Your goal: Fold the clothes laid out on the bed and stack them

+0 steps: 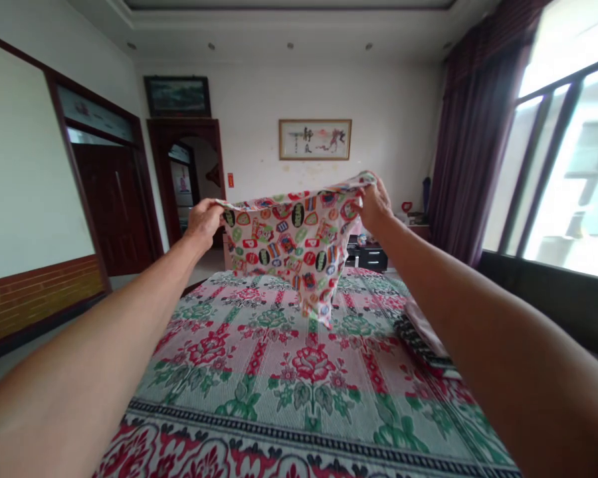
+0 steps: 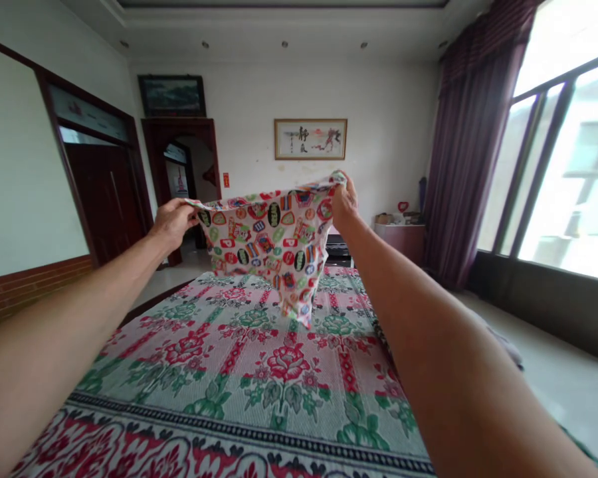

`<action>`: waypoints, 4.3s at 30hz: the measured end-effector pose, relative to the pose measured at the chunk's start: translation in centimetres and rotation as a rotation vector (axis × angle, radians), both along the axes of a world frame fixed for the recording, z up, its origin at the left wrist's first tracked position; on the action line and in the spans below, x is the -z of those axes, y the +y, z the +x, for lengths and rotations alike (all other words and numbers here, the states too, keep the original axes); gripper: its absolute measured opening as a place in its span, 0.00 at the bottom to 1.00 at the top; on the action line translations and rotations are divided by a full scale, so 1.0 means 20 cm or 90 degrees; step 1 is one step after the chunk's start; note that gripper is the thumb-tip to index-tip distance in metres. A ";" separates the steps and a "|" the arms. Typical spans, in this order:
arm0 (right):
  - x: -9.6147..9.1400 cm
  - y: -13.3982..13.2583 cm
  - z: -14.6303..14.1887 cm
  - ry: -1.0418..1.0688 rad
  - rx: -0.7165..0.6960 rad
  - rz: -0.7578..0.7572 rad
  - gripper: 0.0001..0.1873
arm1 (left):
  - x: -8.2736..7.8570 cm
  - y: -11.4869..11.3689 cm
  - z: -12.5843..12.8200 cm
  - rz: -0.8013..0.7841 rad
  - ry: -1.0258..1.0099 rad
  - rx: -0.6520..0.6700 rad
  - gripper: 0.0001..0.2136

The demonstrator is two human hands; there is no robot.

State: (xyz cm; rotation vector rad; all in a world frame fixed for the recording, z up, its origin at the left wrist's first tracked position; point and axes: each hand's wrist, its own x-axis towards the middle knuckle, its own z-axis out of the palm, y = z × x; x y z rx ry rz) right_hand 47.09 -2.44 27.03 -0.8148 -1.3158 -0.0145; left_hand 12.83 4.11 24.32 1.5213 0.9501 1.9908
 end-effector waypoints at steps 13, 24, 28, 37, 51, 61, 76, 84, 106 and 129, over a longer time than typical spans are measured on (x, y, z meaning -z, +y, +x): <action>1.08 -0.35 0.11 -0.190 0.182 -0.204 0.17 | 0.81 0.12 -0.13 -0.247 0.282 0.102 0.17; 1.53 -0.45 0.04 -0.140 -0.107 -0.491 0.15 | 1.52 0.01 -0.32 -0.436 0.172 0.048 0.14; 1.52 -0.46 0.05 -0.171 -0.257 -0.627 0.12 | 1.55 -0.01 -0.31 -0.390 0.127 0.034 0.14; 1.44 -0.50 0.03 -0.234 -0.364 -0.790 0.11 | 1.56 -0.01 -0.33 -0.362 -0.119 0.060 0.13; 1.26 -0.65 -0.10 -0.352 -0.457 -0.991 0.17 | 1.55 -0.02 -0.42 -0.406 0.231 -0.179 0.14; 1.23 -0.62 -0.02 -0.526 -0.192 -0.770 0.08 | 1.55 -0.03 -0.41 -0.408 0.315 -0.207 0.14; 1.41 -0.69 -0.41 -0.663 -0.110 -0.558 0.08 | 1.48 -0.14 -0.33 -0.358 0.414 -0.204 0.15; 1.42 -0.68 -0.41 -0.550 -0.296 -0.614 0.10 | 1.50 -0.12 -0.31 -0.337 0.545 -0.215 0.13; 1.55 -0.08 -0.42 -0.389 0.064 -0.419 0.14 | 1.57 -0.07 -0.34 -0.310 0.643 -0.301 0.12; 1.71 0.01 -0.38 -0.301 0.117 -0.395 0.14 | 1.41 0.56 -0.09 -0.614 0.350 -0.202 0.09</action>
